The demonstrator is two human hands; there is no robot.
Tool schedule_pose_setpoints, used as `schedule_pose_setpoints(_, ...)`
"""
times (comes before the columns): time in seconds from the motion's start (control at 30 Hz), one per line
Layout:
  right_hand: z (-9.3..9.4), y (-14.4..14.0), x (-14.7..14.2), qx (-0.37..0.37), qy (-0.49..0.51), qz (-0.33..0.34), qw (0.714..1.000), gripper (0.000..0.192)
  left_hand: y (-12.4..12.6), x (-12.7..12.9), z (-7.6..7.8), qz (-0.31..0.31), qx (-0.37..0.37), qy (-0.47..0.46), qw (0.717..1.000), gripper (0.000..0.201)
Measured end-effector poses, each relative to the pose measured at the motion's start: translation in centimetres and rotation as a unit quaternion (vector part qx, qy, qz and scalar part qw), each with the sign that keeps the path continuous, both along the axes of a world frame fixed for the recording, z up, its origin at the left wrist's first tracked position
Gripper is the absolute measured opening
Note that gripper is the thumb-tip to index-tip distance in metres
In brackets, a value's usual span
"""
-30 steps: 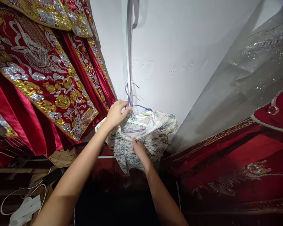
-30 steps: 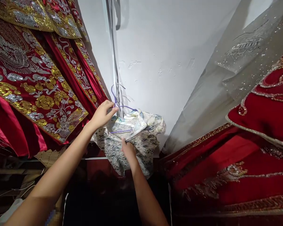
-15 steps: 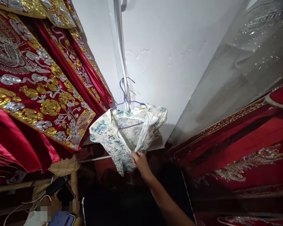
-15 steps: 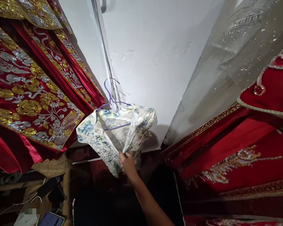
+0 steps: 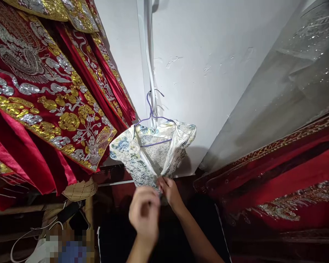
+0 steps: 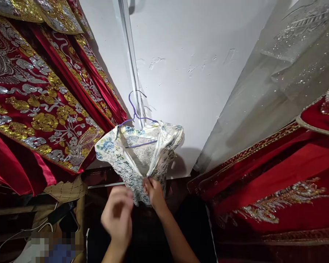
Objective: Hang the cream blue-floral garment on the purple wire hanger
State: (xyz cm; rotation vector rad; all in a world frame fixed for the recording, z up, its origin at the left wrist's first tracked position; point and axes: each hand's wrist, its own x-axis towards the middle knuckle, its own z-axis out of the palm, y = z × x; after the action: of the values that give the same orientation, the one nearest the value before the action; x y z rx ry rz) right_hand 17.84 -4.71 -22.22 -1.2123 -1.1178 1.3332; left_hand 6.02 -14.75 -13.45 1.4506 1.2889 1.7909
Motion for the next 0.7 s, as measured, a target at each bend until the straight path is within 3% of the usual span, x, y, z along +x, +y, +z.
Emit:
schedule_pose_setpoints(0.1, 0.3, -0.2, 0.2, 0.006, -0.026, 0.037, 0.999, 0.048, 6.7, 0.1, -5.2, -0.025, -0.104, -0.018, 0.994, 0.019)
schedule_pose_setpoints(0.2, 1.1, -0.6, 0.4, 0.001, -0.028, 0.086, 0.996, 0.045, 8.9, 0.6, -8.3, -0.099, -0.146, 0.014, 0.984, 0.025)
schedule_pose_setpoints(0.3, 2.7, -0.7, 0.8, -0.043, -0.022, 0.112, 0.992, 0.044, 8.5, 1.0, -8.5, -0.119, -0.127, 0.061, 0.983, 0.008)
schedule_pose_setpoints(0.37, 4.7, 0.2, 1.5, -0.056, -0.016, 0.109, 0.992, 0.041, 8.2, 1.2, -8.1, -0.126, -0.105, 0.09, 0.982, 0.009)
schedule_pose_setpoints(0.43, 7.7, 2.0, 2.2, -0.037, -0.005, 0.086, 0.996, 0.037, 8.2, 1.5, -7.9, -0.136, -0.087, 0.116, 0.98, 0.013)
schedule_pose_setpoints(0.6, 18.3, 7.4, 2.2, 0.088, 0.012, -0.003, 0.996, 0.03, 8.7, 2.5, -8.5, -0.169, -0.049, 0.169, 0.97, 0.02)
schedule_pose_setpoints(0.7, 21.8, 8.0, 1.0, 0.134, 0.009, 0.019, 0.991, 0.033, 9.8, 2.1, -8.3, -0.192, -0.046, 0.207, 0.958, 0.019)
